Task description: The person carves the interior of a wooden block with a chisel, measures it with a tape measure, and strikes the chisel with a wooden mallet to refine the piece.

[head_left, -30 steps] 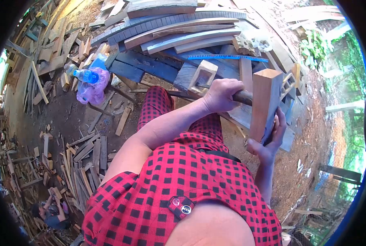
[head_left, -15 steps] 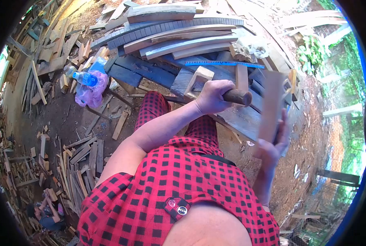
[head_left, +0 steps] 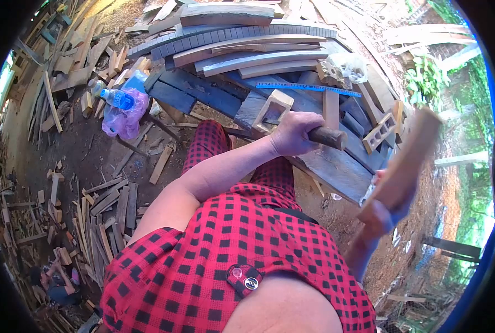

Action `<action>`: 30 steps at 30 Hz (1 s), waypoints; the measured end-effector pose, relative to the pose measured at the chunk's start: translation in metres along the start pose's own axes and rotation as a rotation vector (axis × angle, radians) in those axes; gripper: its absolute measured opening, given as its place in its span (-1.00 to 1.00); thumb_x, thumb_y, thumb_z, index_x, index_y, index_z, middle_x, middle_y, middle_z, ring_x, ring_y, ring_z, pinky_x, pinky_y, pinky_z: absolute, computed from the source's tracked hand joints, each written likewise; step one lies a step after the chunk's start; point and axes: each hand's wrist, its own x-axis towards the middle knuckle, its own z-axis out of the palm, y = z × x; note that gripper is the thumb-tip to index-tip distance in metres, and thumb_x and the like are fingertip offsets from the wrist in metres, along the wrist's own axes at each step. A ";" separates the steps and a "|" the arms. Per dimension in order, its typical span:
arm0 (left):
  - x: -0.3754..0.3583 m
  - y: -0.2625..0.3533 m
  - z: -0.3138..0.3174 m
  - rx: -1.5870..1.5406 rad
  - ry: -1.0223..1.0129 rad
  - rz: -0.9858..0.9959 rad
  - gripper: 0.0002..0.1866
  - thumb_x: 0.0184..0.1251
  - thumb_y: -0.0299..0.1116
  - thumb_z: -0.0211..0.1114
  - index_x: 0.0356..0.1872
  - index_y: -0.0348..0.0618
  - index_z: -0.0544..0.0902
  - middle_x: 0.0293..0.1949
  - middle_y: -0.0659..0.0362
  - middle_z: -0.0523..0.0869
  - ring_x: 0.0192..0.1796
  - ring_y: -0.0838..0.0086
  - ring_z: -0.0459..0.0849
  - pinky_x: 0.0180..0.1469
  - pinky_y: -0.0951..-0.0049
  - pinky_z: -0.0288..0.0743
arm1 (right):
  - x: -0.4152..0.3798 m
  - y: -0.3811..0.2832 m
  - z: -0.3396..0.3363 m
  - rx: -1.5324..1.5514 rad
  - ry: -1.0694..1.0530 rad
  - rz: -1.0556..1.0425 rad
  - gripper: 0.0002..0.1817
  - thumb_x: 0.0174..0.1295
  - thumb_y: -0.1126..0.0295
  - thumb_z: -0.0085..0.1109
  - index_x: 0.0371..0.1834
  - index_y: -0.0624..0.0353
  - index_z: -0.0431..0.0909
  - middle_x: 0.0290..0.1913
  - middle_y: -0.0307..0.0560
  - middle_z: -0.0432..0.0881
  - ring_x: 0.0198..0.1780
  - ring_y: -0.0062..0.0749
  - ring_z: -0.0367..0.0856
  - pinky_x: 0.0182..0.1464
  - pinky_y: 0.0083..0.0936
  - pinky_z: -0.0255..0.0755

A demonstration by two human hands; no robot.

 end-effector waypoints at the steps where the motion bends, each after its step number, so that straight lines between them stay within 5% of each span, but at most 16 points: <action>1: 0.000 0.000 -0.001 -0.021 0.000 -0.019 -0.61 -0.31 -0.52 0.50 -0.33 -0.19 0.58 -0.43 0.07 0.61 -0.37 0.19 0.67 -0.33 0.31 0.52 | 0.001 -0.008 0.000 0.104 0.081 -0.071 0.05 -0.32 0.18 0.34 0.37 0.43 0.19 0.25 0.22 0.36 0.21 -0.10 0.43 0.30 -0.17 0.29; 4: 0.001 0.000 -0.003 -0.052 0.030 -0.027 -0.61 -0.30 -0.53 0.50 -0.31 -0.19 0.59 -0.44 0.08 0.61 -0.38 0.21 0.66 -0.33 0.31 0.52 | -0.004 -0.017 0.034 0.326 0.223 -0.172 0.09 -0.30 0.15 0.34 0.42 0.41 0.15 0.29 0.18 0.35 0.21 -0.12 0.44 0.31 -0.16 0.26; 6: 0.002 -0.003 -0.002 -0.038 0.046 -0.007 -0.61 -0.30 -0.53 0.49 -0.31 -0.20 0.59 -0.43 0.08 0.61 -0.39 0.21 0.66 -0.33 0.32 0.52 | -0.015 0.009 0.042 -0.190 -0.089 -0.117 0.15 -0.29 0.14 0.35 0.49 0.36 0.11 0.26 0.16 0.39 0.17 -0.18 0.44 0.29 -0.19 0.26; 10: -0.002 -0.005 -0.003 -0.021 -0.010 0.010 -0.61 -0.31 -0.53 0.49 -0.31 -0.20 0.60 -0.43 0.09 0.61 -0.38 0.22 0.65 -0.33 0.34 0.51 | -0.004 0.007 0.036 -0.290 -0.217 -0.045 0.20 -0.32 0.15 0.38 0.53 0.31 0.07 0.19 0.12 0.45 0.14 -0.23 0.44 0.26 -0.21 0.28; 13: -0.002 -0.005 -0.004 -0.041 0.007 0.005 -0.62 -0.31 -0.53 0.48 -0.32 -0.20 0.60 -0.43 0.08 0.61 -0.39 0.22 0.65 -0.34 0.34 0.50 | 0.003 -0.025 0.031 -0.049 0.076 0.027 0.05 -0.36 0.24 0.35 0.39 0.37 0.26 0.24 0.19 0.41 0.27 -0.14 0.41 0.36 -0.28 0.24; 15: -0.002 -0.006 -0.005 -0.058 0.018 -0.009 -0.63 -0.30 -0.53 0.47 -0.32 -0.20 0.60 -0.44 0.08 0.60 -0.40 0.22 0.65 -0.34 0.34 0.50 | 0.009 -0.039 0.032 0.242 0.234 -0.231 -0.05 -0.35 0.26 0.17 0.28 0.49 0.25 0.13 0.20 0.46 0.04 -0.06 0.51 0.19 -0.21 0.40; 16: -0.002 -0.007 -0.005 -0.076 0.023 -0.019 -0.63 -0.30 -0.52 0.47 -0.33 -0.20 0.60 -0.45 0.09 0.60 -0.40 0.22 0.64 -0.35 0.34 0.49 | 0.005 -0.034 0.041 0.378 0.327 -0.233 0.02 -0.33 0.23 0.25 0.35 0.44 0.18 0.13 0.17 0.46 0.07 -0.08 0.49 0.20 -0.22 0.39; 18: -0.002 -0.007 -0.005 -0.064 0.017 -0.025 -0.64 -0.29 -0.51 0.47 -0.33 -0.20 0.60 -0.45 0.08 0.60 -0.40 0.21 0.64 -0.35 0.34 0.50 | -0.008 -0.009 0.050 -0.003 0.196 -0.194 0.08 -0.33 0.27 0.35 0.41 0.40 0.14 0.19 0.11 0.44 0.15 -0.14 0.46 0.24 -0.22 0.35; 19: -0.003 -0.007 -0.006 -0.045 0.005 -0.031 -0.64 -0.29 -0.50 0.47 -0.33 -0.20 0.60 -0.44 0.08 0.61 -0.40 0.20 0.65 -0.35 0.34 0.50 | -0.012 0.004 0.044 -0.160 -0.061 -0.095 0.10 -0.33 0.36 0.41 0.46 0.36 0.15 0.26 0.07 0.42 0.21 -0.20 0.47 0.29 -0.28 0.32; 22: -0.005 -0.008 -0.004 -0.053 0.004 0.053 -0.64 -0.29 -0.48 0.47 -0.33 -0.19 0.60 -0.44 0.07 0.61 -0.39 0.18 0.65 -0.35 0.32 0.50 | -0.006 0.005 0.055 -0.135 -0.182 0.018 0.12 -0.35 0.36 0.42 0.47 0.34 0.16 0.29 0.08 0.43 0.23 -0.22 0.49 0.32 -0.31 0.30; 24: -0.007 -0.007 -0.007 -0.058 0.007 0.042 -0.63 -0.30 -0.48 0.48 -0.33 -0.19 0.60 -0.43 0.07 0.61 -0.38 0.17 0.65 -0.34 0.32 0.50 | -0.001 -0.017 0.047 -0.152 -0.132 0.129 0.19 -0.41 0.26 0.41 0.49 0.36 0.14 0.27 0.17 0.45 0.21 -0.18 0.51 0.32 -0.32 0.30; 26: -0.004 -0.006 -0.010 -0.063 0.010 0.042 -0.63 -0.30 -0.47 0.48 -0.33 -0.19 0.60 -0.43 0.06 0.62 -0.38 0.15 0.65 -0.34 0.31 0.50 | 0.003 -0.028 0.041 -0.106 0.125 -0.058 0.15 -0.40 0.20 0.39 0.44 0.40 0.19 0.19 0.22 0.49 0.18 -0.15 0.54 0.29 -0.30 0.33; 30: -0.005 -0.006 -0.013 -0.056 0.002 -0.001 -0.61 -0.33 -0.48 0.49 -0.33 -0.19 0.60 -0.42 0.07 0.62 -0.37 0.16 0.66 -0.32 0.31 0.52 | -0.009 -0.015 0.042 0.207 0.177 -0.169 -0.01 -0.31 0.20 0.38 0.34 0.37 0.30 0.15 0.16 0.47 0.25 -0.16 0.46 0.30 -0.28 0.30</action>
